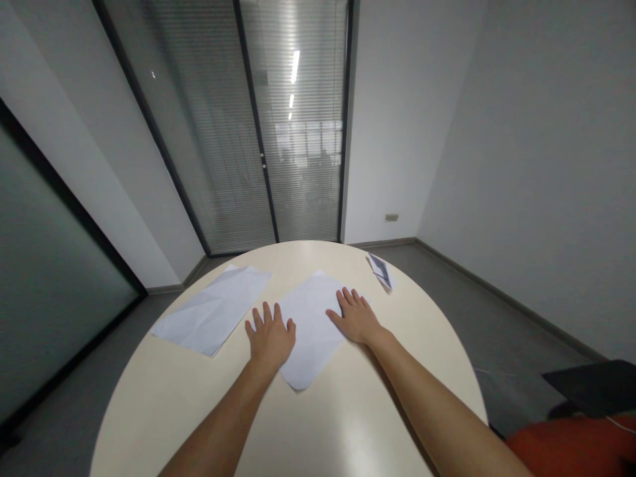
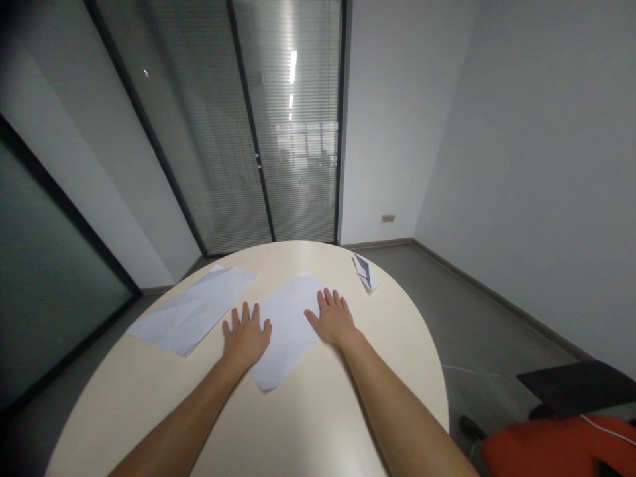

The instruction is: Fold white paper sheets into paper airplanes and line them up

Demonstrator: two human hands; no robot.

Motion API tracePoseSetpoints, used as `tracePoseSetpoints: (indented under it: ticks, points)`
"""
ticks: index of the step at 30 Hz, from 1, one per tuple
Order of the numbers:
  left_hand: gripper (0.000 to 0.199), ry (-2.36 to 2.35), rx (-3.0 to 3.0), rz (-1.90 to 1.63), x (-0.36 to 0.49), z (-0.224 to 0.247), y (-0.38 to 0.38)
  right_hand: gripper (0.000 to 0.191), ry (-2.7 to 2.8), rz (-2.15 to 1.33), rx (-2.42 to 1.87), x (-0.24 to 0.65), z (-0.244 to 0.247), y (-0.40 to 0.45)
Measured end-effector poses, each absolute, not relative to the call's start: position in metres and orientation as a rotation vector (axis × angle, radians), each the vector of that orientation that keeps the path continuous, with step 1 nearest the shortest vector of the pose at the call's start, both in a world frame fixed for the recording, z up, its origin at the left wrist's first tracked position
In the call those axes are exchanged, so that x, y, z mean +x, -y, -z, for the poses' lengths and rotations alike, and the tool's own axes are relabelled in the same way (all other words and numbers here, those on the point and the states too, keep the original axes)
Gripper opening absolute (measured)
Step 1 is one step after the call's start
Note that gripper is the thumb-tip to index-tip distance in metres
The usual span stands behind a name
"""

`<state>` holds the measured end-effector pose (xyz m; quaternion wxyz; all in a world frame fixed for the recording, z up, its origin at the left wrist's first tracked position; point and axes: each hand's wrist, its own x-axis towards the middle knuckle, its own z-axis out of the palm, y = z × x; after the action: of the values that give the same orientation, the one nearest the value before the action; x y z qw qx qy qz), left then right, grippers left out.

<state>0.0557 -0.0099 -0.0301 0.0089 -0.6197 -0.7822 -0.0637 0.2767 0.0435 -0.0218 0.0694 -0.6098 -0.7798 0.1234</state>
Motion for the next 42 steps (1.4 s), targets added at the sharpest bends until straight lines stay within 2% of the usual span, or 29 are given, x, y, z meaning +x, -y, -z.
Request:
tracePoseSetpoints:
  ticks: [14, 28, 32, 37, 39, 42]
  points:
    - [0.073, 2.453, -1.948, 0.186, 0.039, 0.025, 0.005, 0.080, 2.348, -0.317, -1.857, 0.277, 0.020, -0.042]
    - [0.079, 2.643, -1.747, 0.265, 0.025, 0.043, -0.028, 0.079, 2.374, -0.333, -1.831, 0.289, 0.032, -0.061]
    - [0.074, 2.313, -1.888, 0.345, 0.035, 0.041, -0.025, 0.079, 2.378, -0.328, -1.777, 0.291, 0.037, -0.069]
    - [0.064, 1.805, -2.501, 0.358, 0.060, 0.039, -0.008, 0.067, 2.320, -0.276, -1.736, 0.295, 0.038, -0.074]
    - [0.058, 1.773, -2.664, 0.285, 0.067, 0.042, -0.003, 0.059, 2.284, -0.232, -1.725, 0.296, 0.037, -0.075]
    - [0.060, 1.859, -2.672, 0.249, 0.072, 0.045, 0.000, 0.055, 2.298, -0.224, -1.617, 0.292, 0.034, -0.071]
